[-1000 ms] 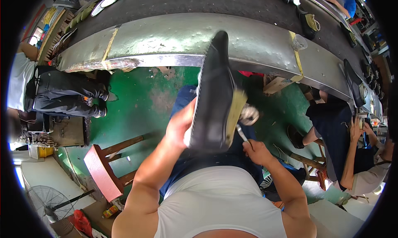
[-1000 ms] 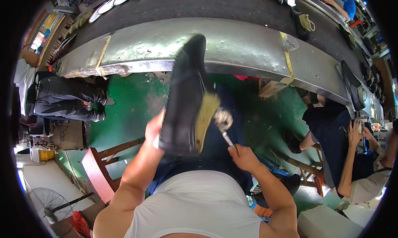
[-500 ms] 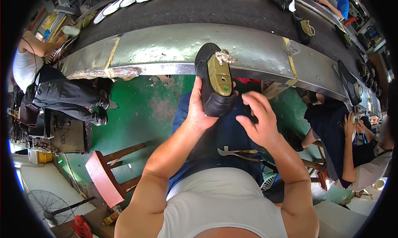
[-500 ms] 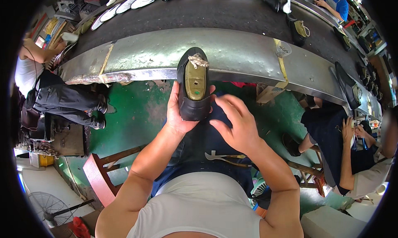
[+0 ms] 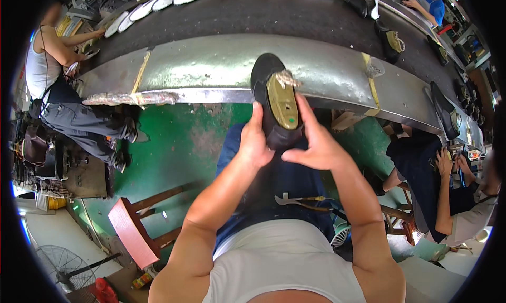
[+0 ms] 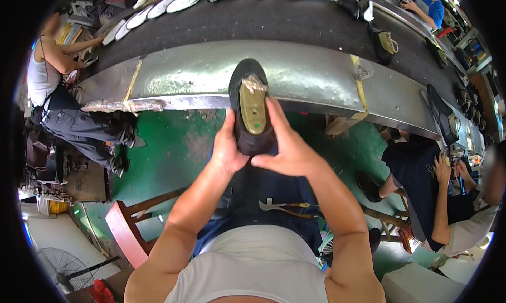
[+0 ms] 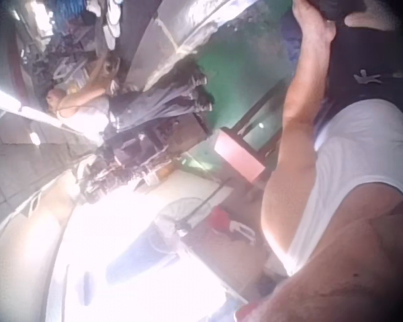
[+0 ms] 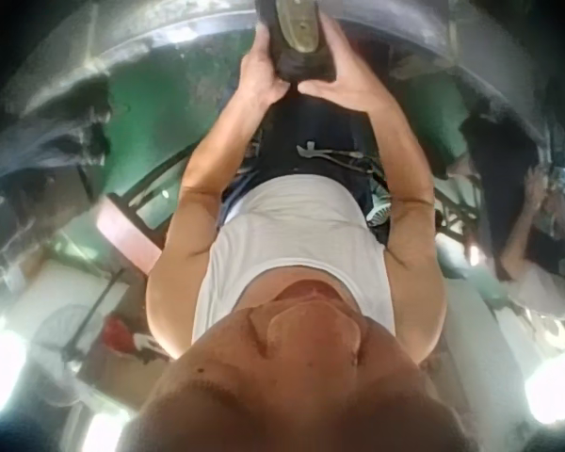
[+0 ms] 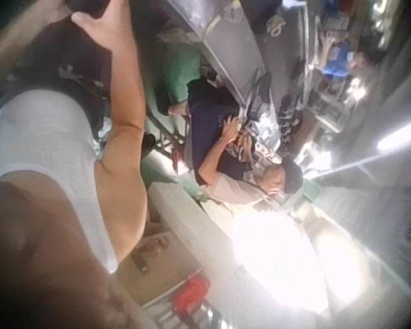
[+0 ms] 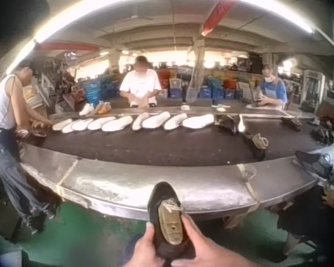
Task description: Using pincers to pull and secure shoe material over a last on a production line.
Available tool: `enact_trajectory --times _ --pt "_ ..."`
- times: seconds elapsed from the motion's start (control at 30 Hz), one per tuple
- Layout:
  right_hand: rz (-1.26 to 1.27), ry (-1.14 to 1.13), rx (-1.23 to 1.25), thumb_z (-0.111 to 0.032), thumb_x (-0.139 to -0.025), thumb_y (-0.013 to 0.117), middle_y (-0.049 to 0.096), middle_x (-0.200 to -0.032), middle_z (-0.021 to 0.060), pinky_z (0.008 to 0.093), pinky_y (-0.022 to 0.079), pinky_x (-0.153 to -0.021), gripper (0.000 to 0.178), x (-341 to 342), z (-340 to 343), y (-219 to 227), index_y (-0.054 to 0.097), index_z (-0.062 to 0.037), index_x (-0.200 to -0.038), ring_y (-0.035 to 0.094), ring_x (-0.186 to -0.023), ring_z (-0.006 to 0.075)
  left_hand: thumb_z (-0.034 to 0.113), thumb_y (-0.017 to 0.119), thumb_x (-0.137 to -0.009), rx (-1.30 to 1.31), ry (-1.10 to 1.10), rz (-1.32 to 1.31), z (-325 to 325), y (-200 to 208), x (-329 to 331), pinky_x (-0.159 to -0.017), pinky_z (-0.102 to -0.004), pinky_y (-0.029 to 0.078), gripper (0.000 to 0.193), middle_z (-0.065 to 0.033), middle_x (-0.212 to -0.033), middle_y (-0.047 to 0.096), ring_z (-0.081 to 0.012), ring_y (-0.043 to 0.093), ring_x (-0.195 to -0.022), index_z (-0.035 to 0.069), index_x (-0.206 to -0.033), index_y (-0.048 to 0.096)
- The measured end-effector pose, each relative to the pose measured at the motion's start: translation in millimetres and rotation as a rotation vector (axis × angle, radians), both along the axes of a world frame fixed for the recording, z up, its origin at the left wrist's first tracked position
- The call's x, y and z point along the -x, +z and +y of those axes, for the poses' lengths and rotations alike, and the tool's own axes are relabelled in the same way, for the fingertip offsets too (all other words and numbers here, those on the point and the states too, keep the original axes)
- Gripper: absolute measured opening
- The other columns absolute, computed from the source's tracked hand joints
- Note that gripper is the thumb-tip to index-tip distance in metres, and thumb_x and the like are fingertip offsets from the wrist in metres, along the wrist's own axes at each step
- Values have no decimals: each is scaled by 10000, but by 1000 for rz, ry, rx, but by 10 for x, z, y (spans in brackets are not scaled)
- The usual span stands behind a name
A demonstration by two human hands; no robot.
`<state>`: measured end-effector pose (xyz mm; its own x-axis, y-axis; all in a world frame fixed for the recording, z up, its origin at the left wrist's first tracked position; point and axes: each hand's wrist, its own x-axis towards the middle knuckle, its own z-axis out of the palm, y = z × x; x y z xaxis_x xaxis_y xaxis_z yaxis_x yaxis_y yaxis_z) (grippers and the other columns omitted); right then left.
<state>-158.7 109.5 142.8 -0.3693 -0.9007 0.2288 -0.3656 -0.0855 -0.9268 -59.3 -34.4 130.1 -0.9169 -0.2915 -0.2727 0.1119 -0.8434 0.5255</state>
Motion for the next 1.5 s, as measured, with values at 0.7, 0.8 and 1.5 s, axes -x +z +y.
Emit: enact_trajectory --times 0.7,0.8,1.5 --pt "-449 -179 321 -465 -1059 355 247 -1569 129 383 258 -1172 687 -1012 286 -797 160 -28 -1552 298 -1435 249 333 407 -1027 1545 221 -2 455 -484 -1070 -1197 -467 107 757 -359 -1571 -52 -467 37 -1488 -105 -1520 34" --pt "-779 -246 200 -488 -1053 365 355 -1521 135 373 302 -1146 645 -1047 246 -1210 273 -55 -1523 382 -1383 237 357 418 -1033 1307 34 -232 580 -787 -1105 -1193 -436 169 669 -320 -1590 -38 -407 74 -1504 -14 -1543 195" --pt "-961 -155 -385 -376 -800 816 345 -1533 107 378 300 -1146 1185 -995 184 -1495 -34 -124 -1587 366 -1402 231 244 417 -1052 1284 67 -259 374 -2125 -1007 -1211 -371 176 470 -201 -1546 332 -312 236 -1482 36 -1472 395"
